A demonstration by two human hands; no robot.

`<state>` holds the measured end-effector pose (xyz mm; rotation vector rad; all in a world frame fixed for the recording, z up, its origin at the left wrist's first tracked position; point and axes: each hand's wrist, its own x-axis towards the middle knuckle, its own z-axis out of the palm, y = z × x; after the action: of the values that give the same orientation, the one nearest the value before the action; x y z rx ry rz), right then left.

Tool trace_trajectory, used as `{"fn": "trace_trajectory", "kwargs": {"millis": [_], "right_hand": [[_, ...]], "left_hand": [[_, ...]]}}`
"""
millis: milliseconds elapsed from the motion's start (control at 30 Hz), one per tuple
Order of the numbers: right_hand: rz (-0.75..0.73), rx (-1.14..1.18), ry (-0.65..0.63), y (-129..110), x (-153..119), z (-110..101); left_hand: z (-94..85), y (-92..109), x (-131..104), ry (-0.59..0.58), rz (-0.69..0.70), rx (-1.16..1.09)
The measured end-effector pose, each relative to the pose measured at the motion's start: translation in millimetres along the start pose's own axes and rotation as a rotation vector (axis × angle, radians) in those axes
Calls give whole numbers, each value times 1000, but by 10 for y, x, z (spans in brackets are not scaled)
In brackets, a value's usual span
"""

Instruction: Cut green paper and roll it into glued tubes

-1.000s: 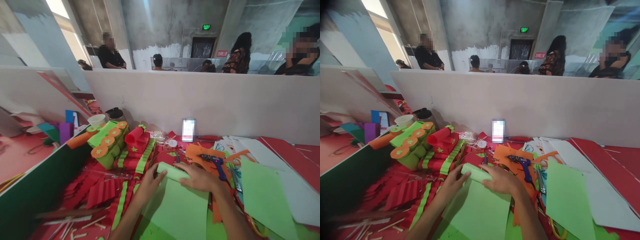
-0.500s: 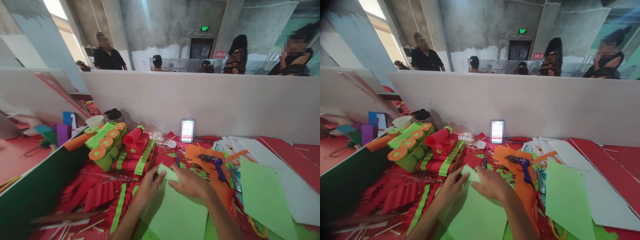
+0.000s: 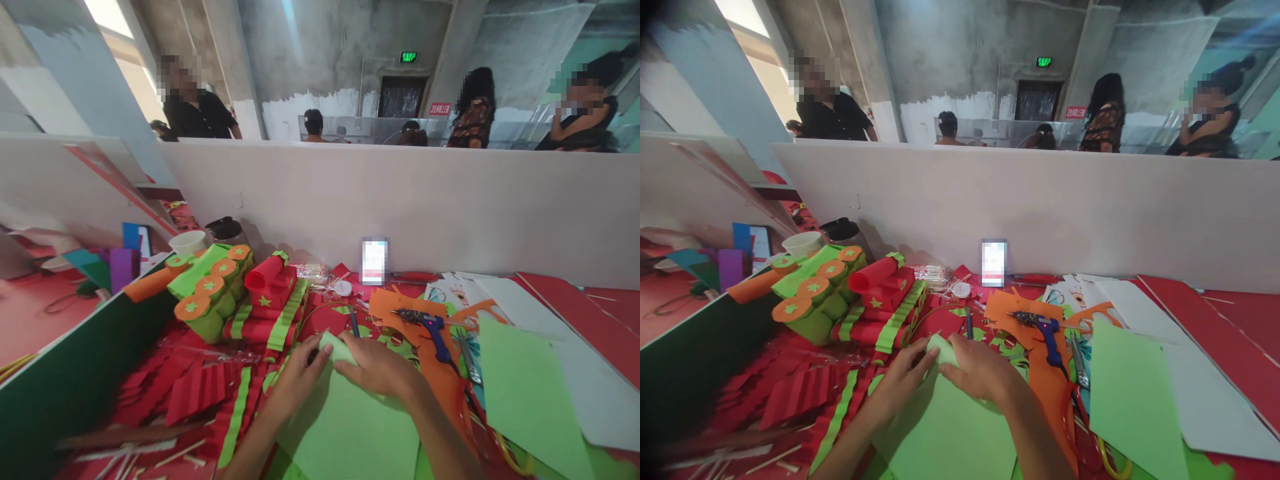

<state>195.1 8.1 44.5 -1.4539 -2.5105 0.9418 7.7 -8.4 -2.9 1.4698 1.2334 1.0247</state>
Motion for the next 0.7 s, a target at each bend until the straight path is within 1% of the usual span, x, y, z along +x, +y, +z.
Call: {"fn": "trace_trajectory", "kwargs": {"millis": [133, 267, 400, 500, 700], "right_hand": [[-3, -31, -4, -38, -10, -20], [-23, -64, -28, -90, -14, -24], [-45, -91, -63, -87, 10, 31], [-40, -95, -70, -73, 26, 65], [-37, -96, -90, -89, 31, 78]], "left_hand": [[-4, 5, -17, 13, -36, 3], [-10, 17, -26, 22, -16, 45], [-1, 29, -31, -40, 28, 56], [9, 19, -42, -92, 13, 56], [19, 32, -76, -91, -43, 88]]}}
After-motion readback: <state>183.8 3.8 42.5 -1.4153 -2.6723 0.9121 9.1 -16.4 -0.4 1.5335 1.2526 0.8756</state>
